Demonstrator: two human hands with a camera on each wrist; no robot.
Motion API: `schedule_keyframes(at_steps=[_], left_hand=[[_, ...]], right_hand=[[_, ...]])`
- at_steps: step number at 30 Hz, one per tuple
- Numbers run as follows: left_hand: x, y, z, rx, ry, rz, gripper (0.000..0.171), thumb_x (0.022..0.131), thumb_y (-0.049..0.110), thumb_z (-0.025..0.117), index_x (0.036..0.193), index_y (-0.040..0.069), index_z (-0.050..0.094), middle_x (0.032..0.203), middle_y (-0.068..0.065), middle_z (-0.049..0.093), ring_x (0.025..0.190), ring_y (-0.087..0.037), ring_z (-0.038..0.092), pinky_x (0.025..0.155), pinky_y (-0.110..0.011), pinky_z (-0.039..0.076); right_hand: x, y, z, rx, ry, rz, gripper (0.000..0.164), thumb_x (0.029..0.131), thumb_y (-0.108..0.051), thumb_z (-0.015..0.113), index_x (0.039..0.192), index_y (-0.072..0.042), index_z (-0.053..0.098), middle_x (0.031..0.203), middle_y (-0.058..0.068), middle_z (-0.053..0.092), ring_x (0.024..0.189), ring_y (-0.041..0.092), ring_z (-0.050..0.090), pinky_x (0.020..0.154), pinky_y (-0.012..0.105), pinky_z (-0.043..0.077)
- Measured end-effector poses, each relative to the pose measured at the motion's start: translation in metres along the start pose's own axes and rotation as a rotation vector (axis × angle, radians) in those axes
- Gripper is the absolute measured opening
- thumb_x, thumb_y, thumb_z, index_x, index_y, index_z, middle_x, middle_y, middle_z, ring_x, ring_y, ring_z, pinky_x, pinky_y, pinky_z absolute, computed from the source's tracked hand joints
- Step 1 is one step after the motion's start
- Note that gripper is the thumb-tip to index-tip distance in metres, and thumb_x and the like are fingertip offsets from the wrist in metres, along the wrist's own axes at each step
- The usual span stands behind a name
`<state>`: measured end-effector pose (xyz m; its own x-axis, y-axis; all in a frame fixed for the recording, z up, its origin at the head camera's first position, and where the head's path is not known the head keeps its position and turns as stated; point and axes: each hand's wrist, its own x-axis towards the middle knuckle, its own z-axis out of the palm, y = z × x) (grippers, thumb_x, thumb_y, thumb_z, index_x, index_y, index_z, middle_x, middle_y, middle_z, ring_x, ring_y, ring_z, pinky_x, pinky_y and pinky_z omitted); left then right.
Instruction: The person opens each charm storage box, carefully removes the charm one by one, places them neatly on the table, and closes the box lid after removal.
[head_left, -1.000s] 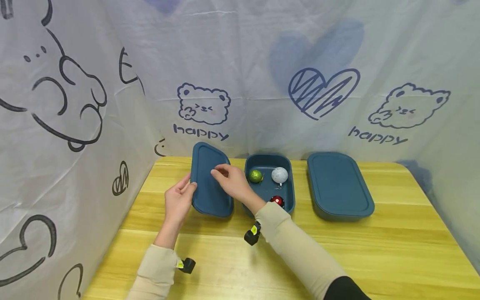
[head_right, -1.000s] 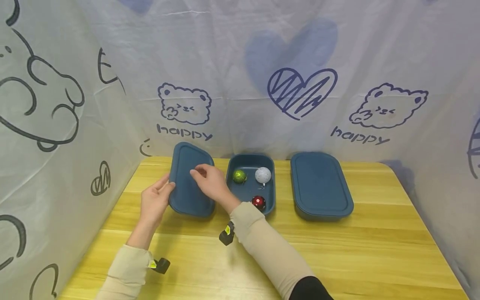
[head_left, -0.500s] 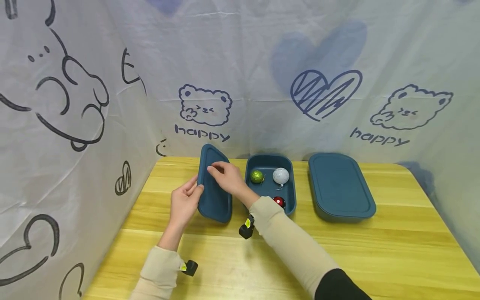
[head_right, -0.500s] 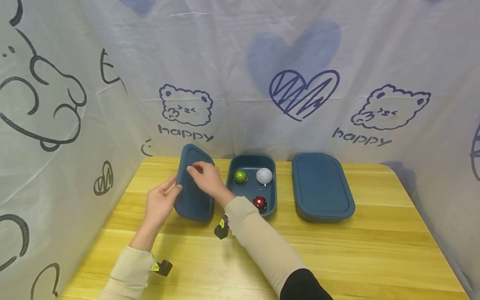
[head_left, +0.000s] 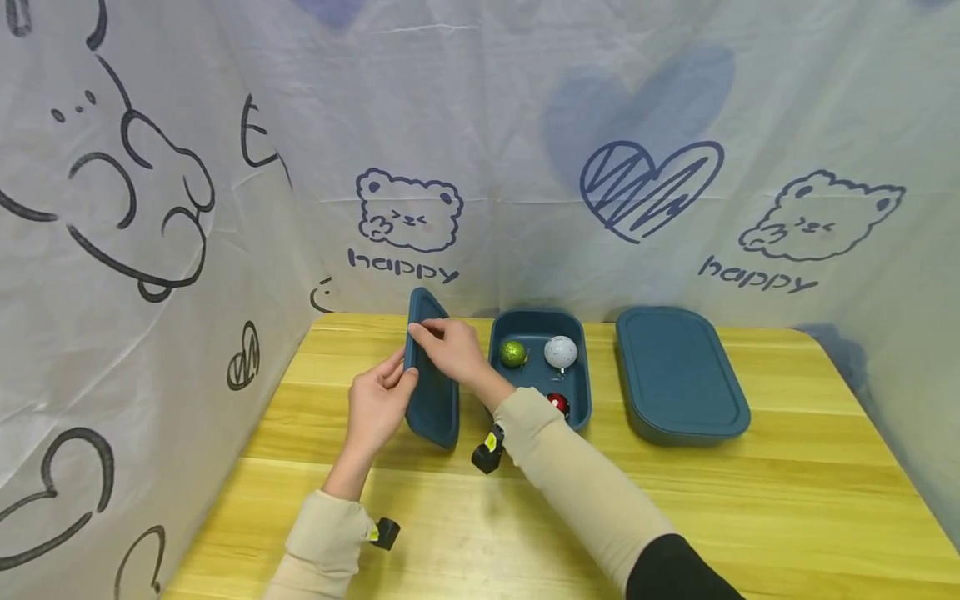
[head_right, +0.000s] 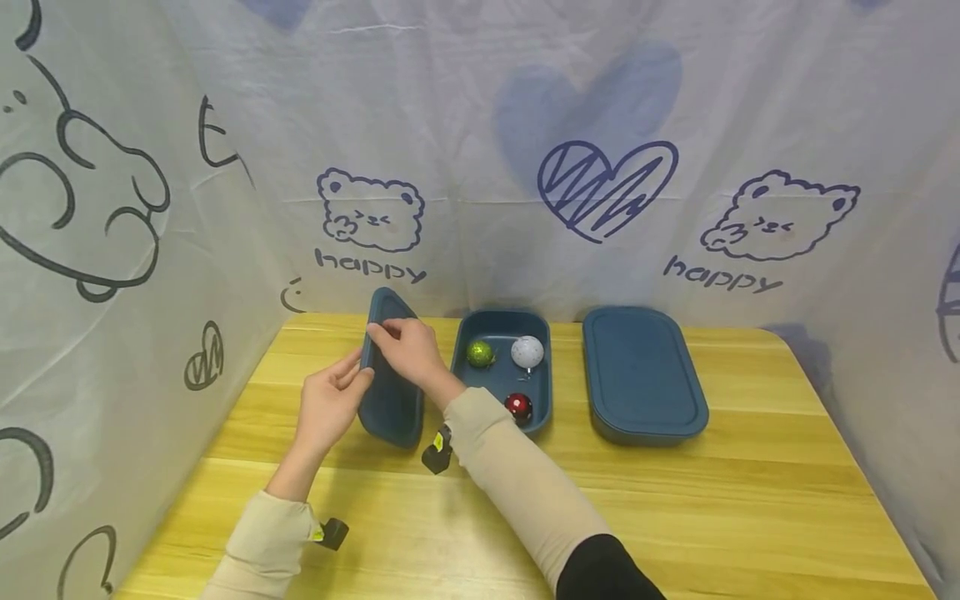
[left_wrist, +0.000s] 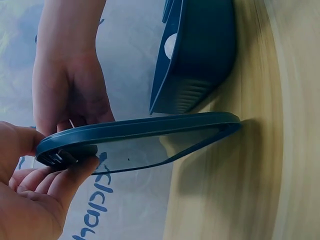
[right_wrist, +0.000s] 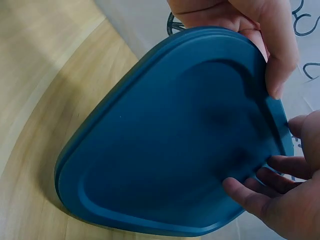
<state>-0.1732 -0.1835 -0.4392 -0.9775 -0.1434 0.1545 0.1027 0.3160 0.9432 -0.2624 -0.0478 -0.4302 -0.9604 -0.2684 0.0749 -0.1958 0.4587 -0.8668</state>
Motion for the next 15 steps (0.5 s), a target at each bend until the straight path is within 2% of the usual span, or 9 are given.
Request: schedule_keyframes(at_steps=[7,13,15], left_hand=[[-0.003,0.001,0.005,0.065,-0.020,0.043,0.046,0.104,0.016,0.066,0.148,0.006,0.060,0.129,-0.019,0.072,0.112,-0.031,0.075,0.073,-0.019,0.061],[-0.005,-0.001,0.010,0.066,-0.031,0.050,0.045,0.104,0.018,0.068,0.147,0.003,0.061,0.128,-0.020,0.073,0.111,-0.031,0.075,0.073,-0.016,0.060],[-0.006,-0.001,0.012,0.067,-0.033,0.053,0.046,0.104,0.019,0.068,0.147,0.003,0.061,0.128,-0.020,0.073,0.111,-0.032,0.075,0.068,-0.016,0.058]], right_hand=[[-0.002,-0.001,-0.003,0.034,0.038,0.031,0.050,0.104,-0.047,0.064,0.134,-0.007,0.073,0.129,0.012,0.075,0.117,0.029,0.071,0.098,0.044,0.060],[-0.004,0.003,-0.004,0.032,0.063,0.058,0.046,0.103,-0.042,0.066,0.132,-0.008,0.075,0.125,0.011,0.077,0.112,0.028,0.073,0.094,0.043,0.061],[-0.004,0.004,-0.004,0.035,0.075,0.069,0.044,0.102,-0.041,0.067,0.130,-0.008,0.076,0.122,0.011,0.078,0.109,0.027,0.074,0.092,0.042,0.062]])
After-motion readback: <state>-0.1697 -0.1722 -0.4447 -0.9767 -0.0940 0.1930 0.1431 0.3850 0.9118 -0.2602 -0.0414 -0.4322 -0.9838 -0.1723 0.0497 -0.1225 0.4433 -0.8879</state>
